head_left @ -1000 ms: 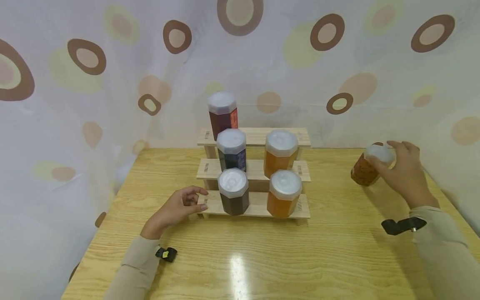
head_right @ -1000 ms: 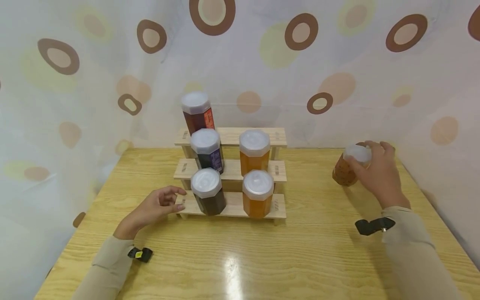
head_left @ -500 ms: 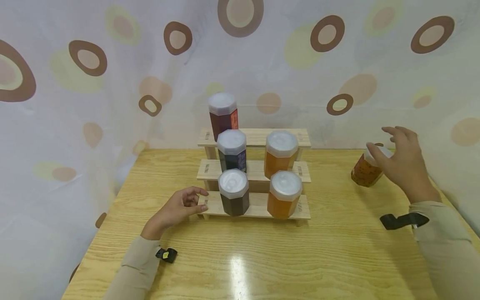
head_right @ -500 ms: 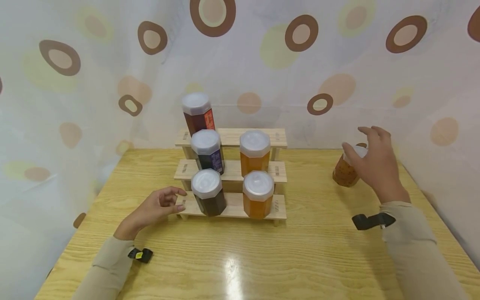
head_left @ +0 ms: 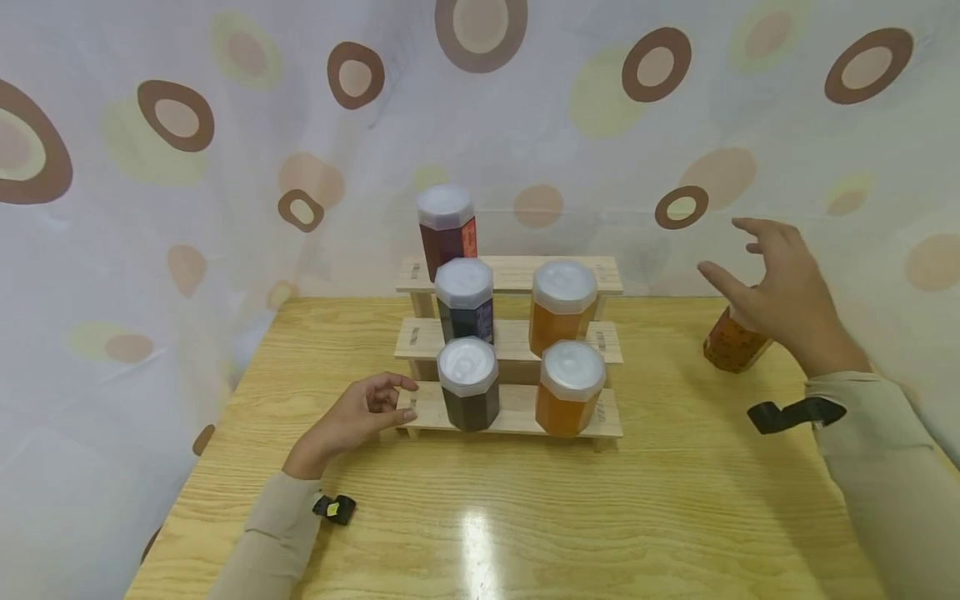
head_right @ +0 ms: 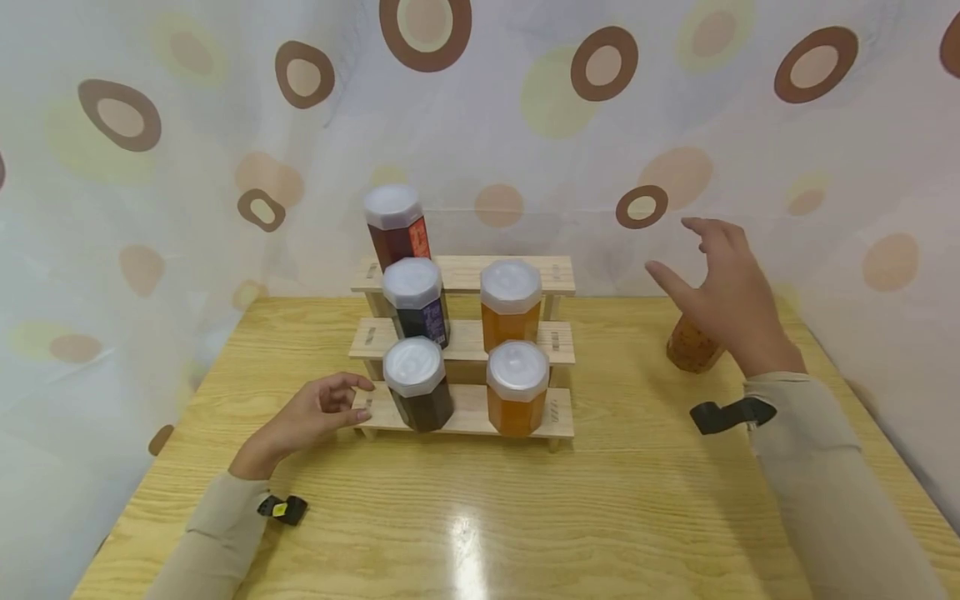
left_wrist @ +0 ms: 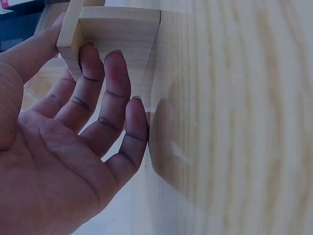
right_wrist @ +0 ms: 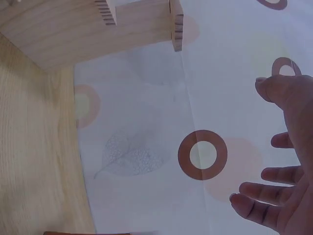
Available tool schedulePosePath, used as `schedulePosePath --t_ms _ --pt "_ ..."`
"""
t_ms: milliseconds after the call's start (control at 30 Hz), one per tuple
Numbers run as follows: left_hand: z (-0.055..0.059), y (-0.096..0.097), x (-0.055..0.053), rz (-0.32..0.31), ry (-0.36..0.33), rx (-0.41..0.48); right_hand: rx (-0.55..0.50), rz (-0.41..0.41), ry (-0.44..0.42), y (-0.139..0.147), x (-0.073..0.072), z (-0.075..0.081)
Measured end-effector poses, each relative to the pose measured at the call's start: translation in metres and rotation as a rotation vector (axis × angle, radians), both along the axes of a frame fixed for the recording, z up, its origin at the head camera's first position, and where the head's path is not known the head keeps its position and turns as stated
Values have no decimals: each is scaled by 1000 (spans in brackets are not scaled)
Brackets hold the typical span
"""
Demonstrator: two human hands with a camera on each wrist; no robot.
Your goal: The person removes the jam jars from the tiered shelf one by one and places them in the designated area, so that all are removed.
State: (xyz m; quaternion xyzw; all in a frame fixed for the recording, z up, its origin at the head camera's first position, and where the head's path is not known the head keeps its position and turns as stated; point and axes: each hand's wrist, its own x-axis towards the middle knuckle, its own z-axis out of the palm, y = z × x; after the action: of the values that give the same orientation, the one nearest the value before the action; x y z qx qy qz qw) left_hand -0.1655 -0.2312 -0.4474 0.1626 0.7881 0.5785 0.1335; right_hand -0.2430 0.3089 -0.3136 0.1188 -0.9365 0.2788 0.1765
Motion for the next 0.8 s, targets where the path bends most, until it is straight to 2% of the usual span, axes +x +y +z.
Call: schedulePosePath --t_ms 267,567,800 --pt "-3 1 -1 -7 -1 13 31 88 -16 -29 -4 19" --pt "-3 0 0 -11 4 -2 -29 218 28 -51 -17 26" --pt "-2 0 -2 -2 11 0 -32 244 51 -63 -22 33"
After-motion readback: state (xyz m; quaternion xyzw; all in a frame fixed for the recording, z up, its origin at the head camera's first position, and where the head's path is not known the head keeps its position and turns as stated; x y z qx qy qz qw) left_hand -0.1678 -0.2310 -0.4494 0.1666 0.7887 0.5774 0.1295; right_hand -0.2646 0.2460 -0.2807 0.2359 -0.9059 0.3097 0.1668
